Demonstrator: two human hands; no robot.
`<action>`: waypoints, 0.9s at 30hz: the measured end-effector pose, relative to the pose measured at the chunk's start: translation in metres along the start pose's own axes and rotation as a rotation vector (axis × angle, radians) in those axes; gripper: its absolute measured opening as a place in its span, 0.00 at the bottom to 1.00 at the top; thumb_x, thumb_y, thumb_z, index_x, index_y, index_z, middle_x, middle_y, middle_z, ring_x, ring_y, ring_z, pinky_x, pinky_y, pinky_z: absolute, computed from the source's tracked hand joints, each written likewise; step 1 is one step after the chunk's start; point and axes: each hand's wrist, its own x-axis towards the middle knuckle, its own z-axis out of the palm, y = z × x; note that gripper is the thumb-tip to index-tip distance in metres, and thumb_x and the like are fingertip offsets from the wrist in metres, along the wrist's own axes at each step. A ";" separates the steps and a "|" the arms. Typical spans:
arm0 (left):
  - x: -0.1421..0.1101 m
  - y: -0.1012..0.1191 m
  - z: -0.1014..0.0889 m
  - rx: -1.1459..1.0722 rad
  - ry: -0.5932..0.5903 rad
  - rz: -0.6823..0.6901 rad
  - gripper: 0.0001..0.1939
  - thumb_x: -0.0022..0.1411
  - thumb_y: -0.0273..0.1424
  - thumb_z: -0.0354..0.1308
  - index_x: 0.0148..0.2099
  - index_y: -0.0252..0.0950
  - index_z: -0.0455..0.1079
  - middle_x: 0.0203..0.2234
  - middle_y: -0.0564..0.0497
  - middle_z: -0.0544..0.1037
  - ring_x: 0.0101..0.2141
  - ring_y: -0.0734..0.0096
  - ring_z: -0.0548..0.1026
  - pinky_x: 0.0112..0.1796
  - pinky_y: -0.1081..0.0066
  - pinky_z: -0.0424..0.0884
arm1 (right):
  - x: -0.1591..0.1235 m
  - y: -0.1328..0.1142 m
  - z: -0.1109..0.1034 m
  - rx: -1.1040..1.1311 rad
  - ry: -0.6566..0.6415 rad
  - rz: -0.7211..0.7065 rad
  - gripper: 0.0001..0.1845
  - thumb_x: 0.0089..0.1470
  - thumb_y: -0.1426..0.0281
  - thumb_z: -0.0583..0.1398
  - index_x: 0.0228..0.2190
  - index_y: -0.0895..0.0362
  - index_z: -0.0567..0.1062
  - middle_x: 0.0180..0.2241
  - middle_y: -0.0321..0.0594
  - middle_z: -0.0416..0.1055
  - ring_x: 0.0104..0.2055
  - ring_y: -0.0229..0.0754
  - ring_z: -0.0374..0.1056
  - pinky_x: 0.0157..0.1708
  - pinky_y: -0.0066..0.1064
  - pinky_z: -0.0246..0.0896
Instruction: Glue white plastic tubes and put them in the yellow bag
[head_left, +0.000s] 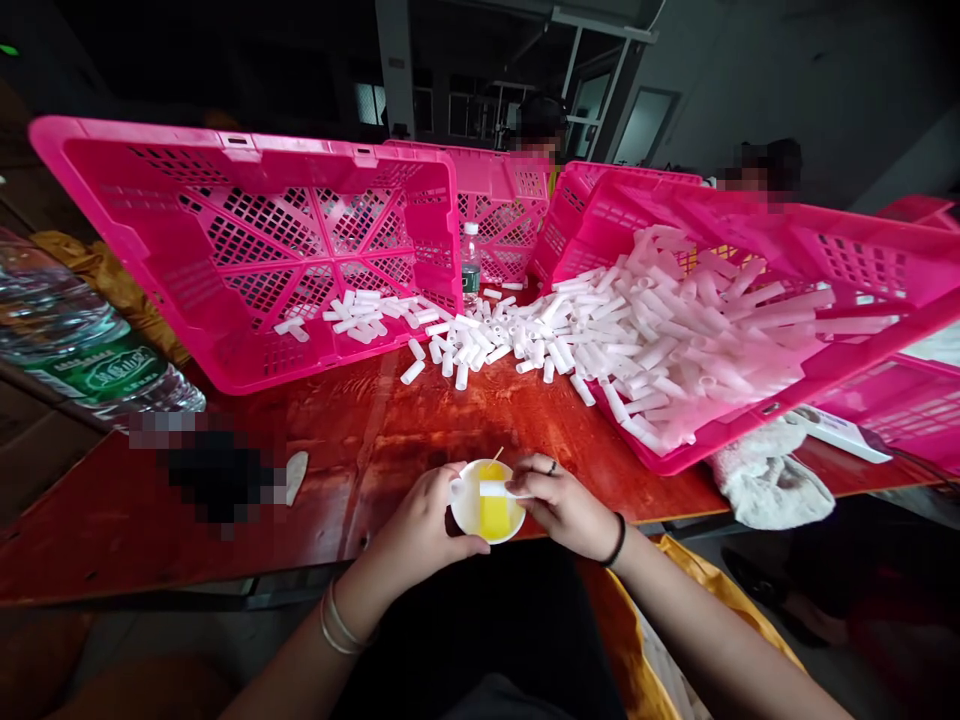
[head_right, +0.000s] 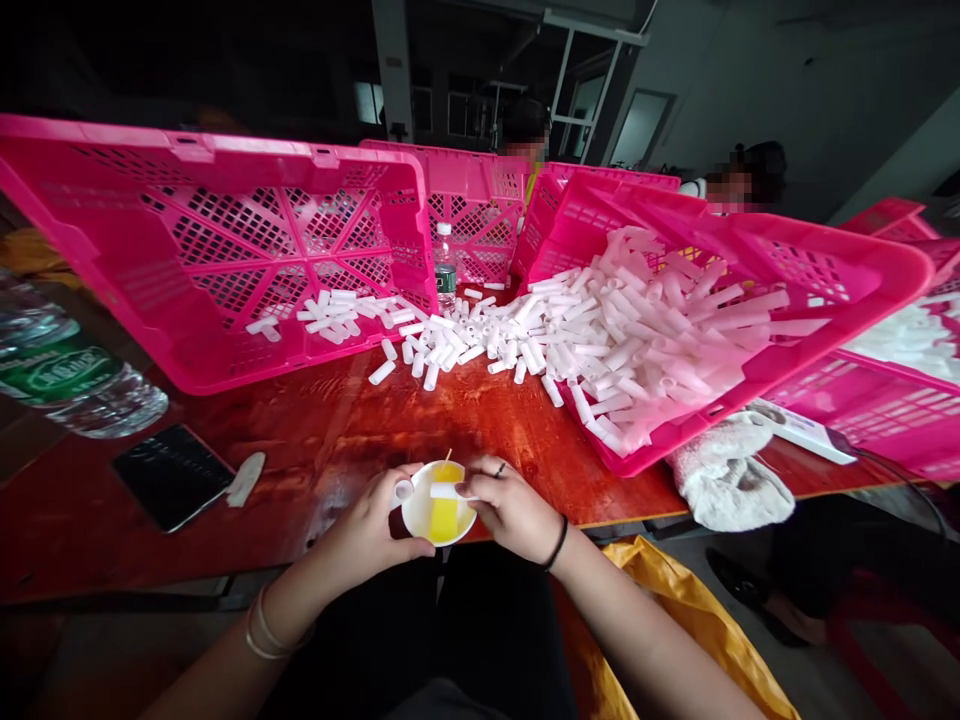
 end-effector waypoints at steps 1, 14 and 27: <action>0.000 -0.002 0.000 -0.009 -0.009 0.009 0.42 0.42 0.37 0.73 0.57 0.41 0.57 0.53 0.41 0.68 0.54 0.50 0.68 0.53 0.51 0.65 | -0.001 0.000 0.001 0.057 0.005 0.050 0.08 0.59 0.72 0.57 0.41 0.55 0.73 0.40 0.45 0.71 0.42 0.43 0.69 0.43 0.37 0.68; 0.001 -0.005 -0.002 -0.022 -0.034 0.050 0.40 0.45 0.38 0.72 0.58 0.41 0.57 0.55 0.41 0.67 0.55 0.52 0.67 0.55 0.51 0.64 | -0.022 -0.016 0.006 0.096 0.027 0.128 0.13 0.61 0.71 0.55 0.47 0.55 0.69 0.39 0.43 0.71 0.39 0.42 0.70 0.39 0.34 0.71; 0.000 -0.005 -0.001 -0.039 -0.012 0.073 0.40 0.45 0.40 0.71 0.58 0.42 0.59 0.56 0.42 0.67 0.55 0.52 0.66 0.55 0.52 0.64 | -0.038 -0.027 0.015 -0.112 0.184 0.133 0.14 0.59 0.69 0.58 0.48 0.56 0.71 0.39 0.46 0.75 0.40 0.45 0.73 0.40 0.36 0.72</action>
